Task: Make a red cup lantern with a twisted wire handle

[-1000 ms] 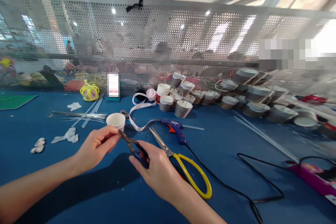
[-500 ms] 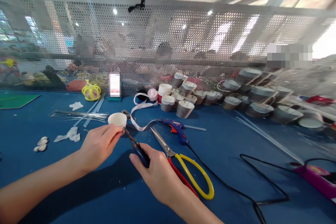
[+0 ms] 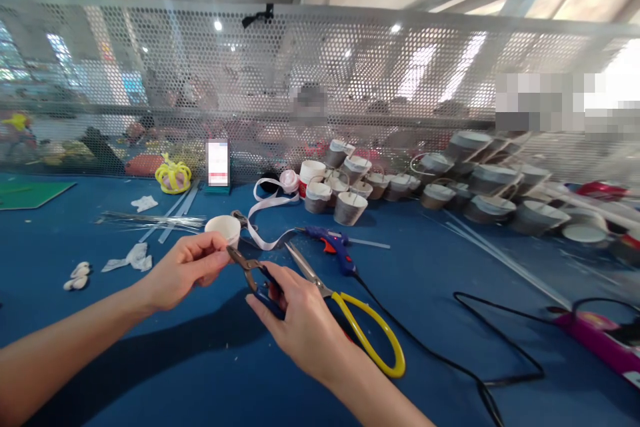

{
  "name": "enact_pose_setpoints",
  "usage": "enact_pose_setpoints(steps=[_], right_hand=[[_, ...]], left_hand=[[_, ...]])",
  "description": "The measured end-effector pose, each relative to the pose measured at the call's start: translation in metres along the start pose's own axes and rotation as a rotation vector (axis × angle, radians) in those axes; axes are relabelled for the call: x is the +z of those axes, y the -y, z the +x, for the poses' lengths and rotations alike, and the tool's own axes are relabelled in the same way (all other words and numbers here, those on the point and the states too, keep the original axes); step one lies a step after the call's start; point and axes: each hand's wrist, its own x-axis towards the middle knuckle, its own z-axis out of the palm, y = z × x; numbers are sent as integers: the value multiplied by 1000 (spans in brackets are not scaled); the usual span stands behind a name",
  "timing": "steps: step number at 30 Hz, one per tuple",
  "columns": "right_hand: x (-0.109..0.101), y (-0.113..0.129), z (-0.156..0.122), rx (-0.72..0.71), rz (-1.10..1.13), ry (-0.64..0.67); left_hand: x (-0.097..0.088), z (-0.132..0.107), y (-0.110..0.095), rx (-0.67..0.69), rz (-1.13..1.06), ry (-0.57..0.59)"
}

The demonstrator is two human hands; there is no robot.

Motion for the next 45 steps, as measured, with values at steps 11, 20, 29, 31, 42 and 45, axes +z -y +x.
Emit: enact_pose_setpoints(steps=[11, 20, 29, 31, 42, 45], right_hand=[[-8, 13, 2, 95, 190, 101], [-1, 1, 2, 20, 44, 10], [-2, 4, 0, 16, 45, 8], [-4, 7, 0, 40, 121, 48], [-10, 3, 5, 127, 391, 271], [-9, 2, 4, 117, 303, 194]], left_hand=[[4, -3, 5, 155, 326, -169], [6, 0, 5, -60, -194, -16], [6, -2, 6, -145, -398, 80], [7, -2, 5, -103, -292, 41], [7, 1, 6, -122, -343, -6], [7, 1, 6, -147, -406, 1]])
